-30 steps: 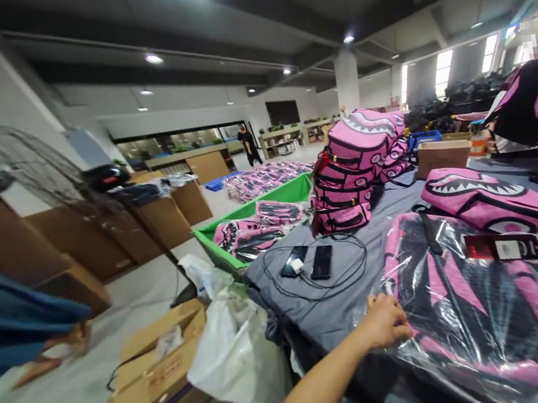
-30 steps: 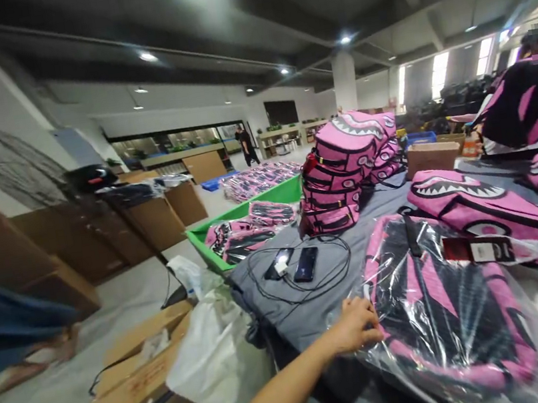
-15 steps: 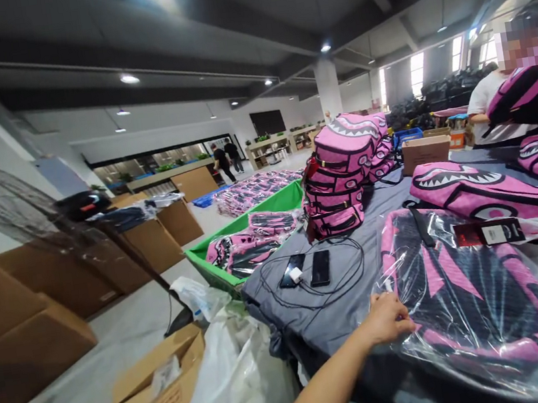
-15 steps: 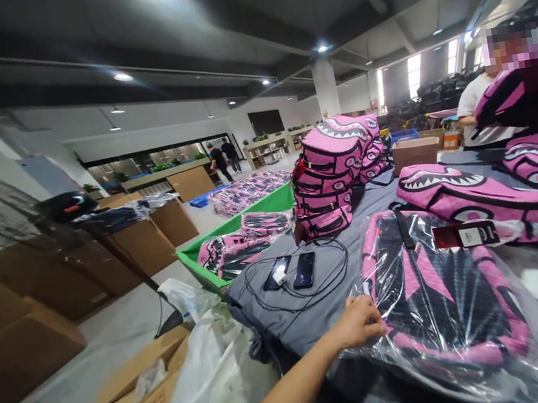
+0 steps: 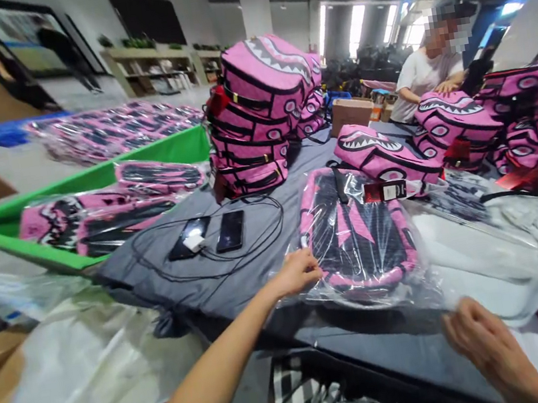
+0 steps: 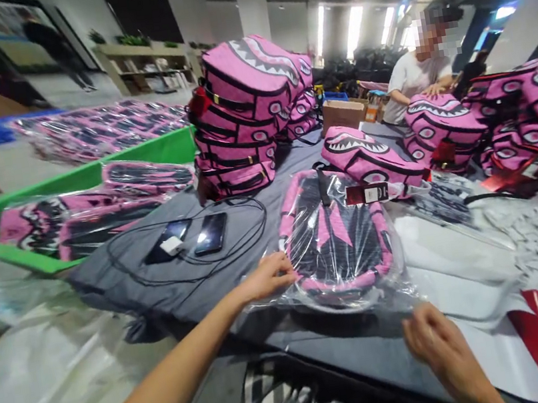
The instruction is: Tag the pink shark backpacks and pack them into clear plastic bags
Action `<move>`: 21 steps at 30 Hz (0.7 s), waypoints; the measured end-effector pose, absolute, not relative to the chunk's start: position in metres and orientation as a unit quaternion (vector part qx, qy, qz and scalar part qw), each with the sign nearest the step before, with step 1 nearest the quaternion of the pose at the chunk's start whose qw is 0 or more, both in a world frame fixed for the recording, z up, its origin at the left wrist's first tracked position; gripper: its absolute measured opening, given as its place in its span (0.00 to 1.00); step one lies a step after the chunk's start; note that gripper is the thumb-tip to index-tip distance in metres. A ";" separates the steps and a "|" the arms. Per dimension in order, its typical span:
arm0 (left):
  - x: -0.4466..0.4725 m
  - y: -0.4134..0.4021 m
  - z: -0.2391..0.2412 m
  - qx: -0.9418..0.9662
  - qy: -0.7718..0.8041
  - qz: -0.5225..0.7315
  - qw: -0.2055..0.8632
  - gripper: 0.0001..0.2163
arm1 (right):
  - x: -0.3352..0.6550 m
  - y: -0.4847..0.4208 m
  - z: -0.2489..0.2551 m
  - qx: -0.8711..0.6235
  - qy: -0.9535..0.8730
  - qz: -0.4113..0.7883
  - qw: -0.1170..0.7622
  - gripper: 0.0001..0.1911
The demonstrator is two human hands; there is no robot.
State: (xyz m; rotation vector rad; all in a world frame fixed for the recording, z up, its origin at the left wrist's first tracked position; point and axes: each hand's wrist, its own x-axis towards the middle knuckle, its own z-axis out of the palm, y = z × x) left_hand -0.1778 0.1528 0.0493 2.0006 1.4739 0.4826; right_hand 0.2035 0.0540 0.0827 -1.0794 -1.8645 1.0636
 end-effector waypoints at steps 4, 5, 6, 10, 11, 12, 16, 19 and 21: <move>-0.176 0.150 0.055 0.752 0.561 0.174 0.298 0.06 | 0.103 0.143 0.126 -0.288 -0.825 0.464 0.143 0.25; -0.176 0.150 0.056 0.752 0.562 0.173 0.298 0.06 | 0.078 0.164 0.132 -0.244 -0.850 0.460 0.081 0.25; -0.176 0.150 0.056 0.752 0.562 0.172 0.299 0.05 | 0.055 0.183 0.134 -0.219 -0.873 0.436 0.030 0.24; -0.177 0.149 0.054 0.754 0.555 0.175 0.305 0.05 | 0.001 0.233 0.116 -0.237 -0.904 0.302 -0.186 0.16; -0.178 0.149 0.053 0.755 0.552 0.177 0.306 0.05 | -0.003 0.241 0.110 -0.260 -0.899 0.280 -0.215 0.16; -0.178 0.148 0.052 0.756 0.550 0.180 0.307 0.06 | -0.003 0.246 0.106 -0.288 -0.896 0.255 -0.222 0.18; -0.178 0.146 0.051 0.755 0.545 0.189 0.312 0.05 | 0.015 0.249 0.109 -0.400 -0.901 0.121 -0.118 0.16; -0.179 0.147 0.051 0.755 0.543 0.185 0.316 0.05 | 0.023 0.229 0.115 -0.380 -0.908 0.161 -0.065 0.10; -0.181 0.149 0.050 0.758 0.543 0.177 0.316 0.06 | 0.019 0.212 0.110 -0.351 -0.909 0.209 -0.082 0.13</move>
